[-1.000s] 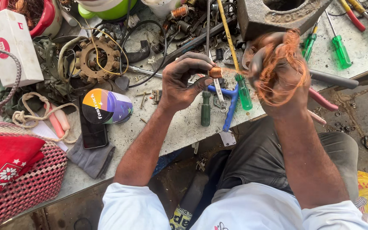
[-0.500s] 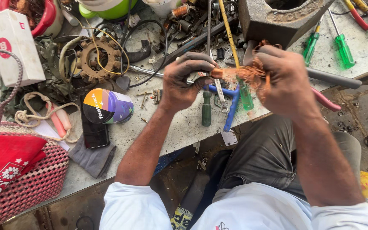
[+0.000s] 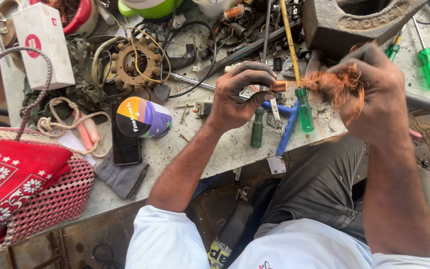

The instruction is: The person works on a small electrical component by hand, unraveling and manipulating copper wiring.

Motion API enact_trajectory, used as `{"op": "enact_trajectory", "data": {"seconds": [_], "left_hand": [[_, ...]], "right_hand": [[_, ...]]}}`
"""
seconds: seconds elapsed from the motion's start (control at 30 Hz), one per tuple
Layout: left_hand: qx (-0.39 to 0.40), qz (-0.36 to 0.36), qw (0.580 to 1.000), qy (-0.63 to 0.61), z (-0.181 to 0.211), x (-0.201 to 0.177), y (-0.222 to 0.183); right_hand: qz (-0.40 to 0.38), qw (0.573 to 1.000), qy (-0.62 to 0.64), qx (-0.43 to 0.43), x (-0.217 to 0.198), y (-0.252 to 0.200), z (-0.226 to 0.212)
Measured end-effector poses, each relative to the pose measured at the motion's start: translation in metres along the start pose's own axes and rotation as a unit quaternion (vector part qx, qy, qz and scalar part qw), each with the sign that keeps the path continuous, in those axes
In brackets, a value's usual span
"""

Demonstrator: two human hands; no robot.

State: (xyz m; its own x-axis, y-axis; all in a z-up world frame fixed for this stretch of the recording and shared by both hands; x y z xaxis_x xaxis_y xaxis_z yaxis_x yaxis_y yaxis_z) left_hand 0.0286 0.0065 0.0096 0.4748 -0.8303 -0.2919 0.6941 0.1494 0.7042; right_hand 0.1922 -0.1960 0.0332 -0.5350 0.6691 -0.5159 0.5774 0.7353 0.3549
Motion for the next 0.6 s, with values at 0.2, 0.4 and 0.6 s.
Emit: {"op": "enact_trajectory", "data": {"seconds": [0.2,0.4,0.6], "left_hand": [[-0.041,0.012,0.996,-0.074,-0.006,0.001,-0.002],[-0.05,-0.004,0.996,-0.075,0.002,0.002,0.001],[-0.023,0.013,0.99,-0.136,-0.004,0.004,-0.001]], "right_hand": [[0.005,0.95,0.293,0.107,0.02,0.004,-0.02],[-0.074,0.979,0.178,0.06,0.04,0.005,-0.04],[-0.037,0.952,0.298,0.069,0.045,-0.006,-0.007]]}}
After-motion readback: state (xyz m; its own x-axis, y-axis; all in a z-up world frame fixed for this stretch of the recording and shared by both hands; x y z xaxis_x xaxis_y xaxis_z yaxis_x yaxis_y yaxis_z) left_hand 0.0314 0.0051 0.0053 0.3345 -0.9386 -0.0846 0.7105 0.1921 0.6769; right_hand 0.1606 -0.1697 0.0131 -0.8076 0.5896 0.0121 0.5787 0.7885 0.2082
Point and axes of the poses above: each hand's wrist, its own y-axis towards the middle knuckle, its own x-axis out of the palm, z = x × y, the point moved 3 cm from there along y, towards the middle knuckle, and after that the axes turned 13 degrees about x, right-handed, at the moved point
